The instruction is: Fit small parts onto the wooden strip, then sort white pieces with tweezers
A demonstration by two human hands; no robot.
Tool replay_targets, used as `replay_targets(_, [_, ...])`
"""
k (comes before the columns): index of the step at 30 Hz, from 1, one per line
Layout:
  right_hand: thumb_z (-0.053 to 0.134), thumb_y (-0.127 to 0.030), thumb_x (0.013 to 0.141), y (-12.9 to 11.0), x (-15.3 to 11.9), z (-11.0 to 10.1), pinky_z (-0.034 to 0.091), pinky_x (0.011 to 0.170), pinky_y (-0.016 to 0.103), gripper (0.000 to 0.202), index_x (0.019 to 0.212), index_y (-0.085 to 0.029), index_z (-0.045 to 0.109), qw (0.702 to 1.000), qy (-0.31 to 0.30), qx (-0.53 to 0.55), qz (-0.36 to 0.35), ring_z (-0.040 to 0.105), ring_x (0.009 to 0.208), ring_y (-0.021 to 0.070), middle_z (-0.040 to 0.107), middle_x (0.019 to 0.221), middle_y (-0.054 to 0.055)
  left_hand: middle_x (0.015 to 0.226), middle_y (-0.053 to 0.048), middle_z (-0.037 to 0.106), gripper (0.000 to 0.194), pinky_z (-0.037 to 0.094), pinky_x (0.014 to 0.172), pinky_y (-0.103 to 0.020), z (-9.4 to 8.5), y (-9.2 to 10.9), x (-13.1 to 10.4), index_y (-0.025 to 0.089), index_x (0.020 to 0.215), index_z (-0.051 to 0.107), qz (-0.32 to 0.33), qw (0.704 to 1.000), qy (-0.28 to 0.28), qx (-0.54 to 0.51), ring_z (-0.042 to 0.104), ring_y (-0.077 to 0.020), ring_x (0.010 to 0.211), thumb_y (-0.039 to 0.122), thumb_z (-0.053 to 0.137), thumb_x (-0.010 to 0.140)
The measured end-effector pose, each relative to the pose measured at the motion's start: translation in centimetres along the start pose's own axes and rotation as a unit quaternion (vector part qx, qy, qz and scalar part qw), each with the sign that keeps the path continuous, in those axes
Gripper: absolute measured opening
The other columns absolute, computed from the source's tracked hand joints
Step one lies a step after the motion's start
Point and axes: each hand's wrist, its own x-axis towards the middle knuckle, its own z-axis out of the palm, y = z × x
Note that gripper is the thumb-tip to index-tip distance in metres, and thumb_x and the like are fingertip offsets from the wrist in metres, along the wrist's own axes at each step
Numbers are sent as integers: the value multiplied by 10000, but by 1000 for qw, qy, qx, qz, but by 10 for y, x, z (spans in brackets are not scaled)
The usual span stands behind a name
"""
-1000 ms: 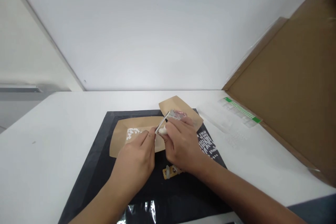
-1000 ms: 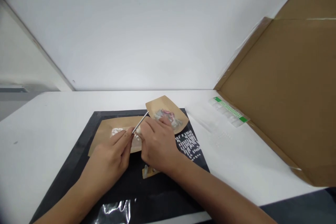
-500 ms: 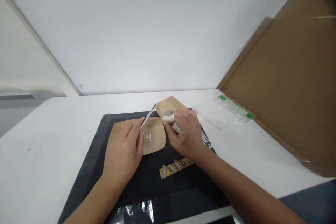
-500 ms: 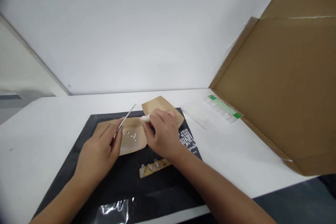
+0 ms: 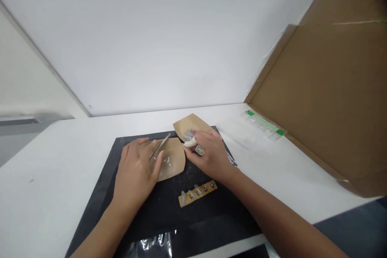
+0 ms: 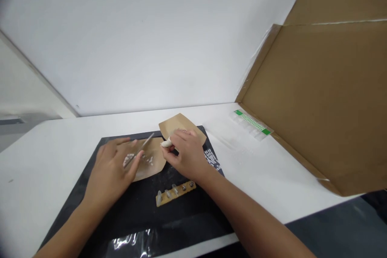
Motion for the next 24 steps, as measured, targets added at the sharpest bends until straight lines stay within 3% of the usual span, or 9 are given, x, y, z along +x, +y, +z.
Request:
replay_targets(4, [641, -248, 945, -4, -4, 3, 386, 814, 342, 286, 716, -219, 473, 999, 13, -1, -31, 609, 760, 178, 611, 707, -19, 1189, -103, 677, 190, 496, 1032, -439, -1, 15, 0, 203, 1140, 711, 25, 986, 55, -156, 628, -260, 1146, 264, 605, 994])
replay_targets(7, [600, -243, 979, -11, -7, 4, 372, 789, 336, 280, 729, -214, 478, 997, 1, -6, -72, 541, 690, 156, 597, 724, -15, 1124, -64, 696, 165, 536, 929, -342, 0, 23, -2, 230, 1098, 724, -16, 967, 27, -251, 645, -212, 1102, 259, 586, 1014])
replay_targets(11, [566, -249, 1011, -18, -12, 1, 342, 744, 335, 276, 746, -213, 499, 992, -5, -39, -116, 478, 675, 159, 600, 749, 3, 1105, -52, 700, 168, 558, 880, -310, 4, 26, -7, 233, 1056, 737, -51, 939, -14, -341, 657, -188, 1052, 282, 580, 1022])
replay_targets(19, [533, -218, 1022, -15, -16, 2, 318, 734, 339, 297, 728, -214, 490, 987, 0, -73, -147, 448, 682, 161, 556, 715, -3, 1165, -54, 713, 207, 555, 582, -196, 1, 28, -13, 260, 1064, 782, -153, 907, -44, -390, 683, -181, 939, 403, 679, 955])
replay_targets(24, [573, -216, 1001, -15, -16, 2, 337, 764, 339, 283, 730, -213, 488, 986, 9, -73, -149, 452, 691, 154, 558, 721, -9, 1064, -62, 749, 322, 501, 452, -178, 0, 28, -10, 237, 1058, 809, -232, 870, -87, -426, 617, -103, 606, 496, 747, 877])
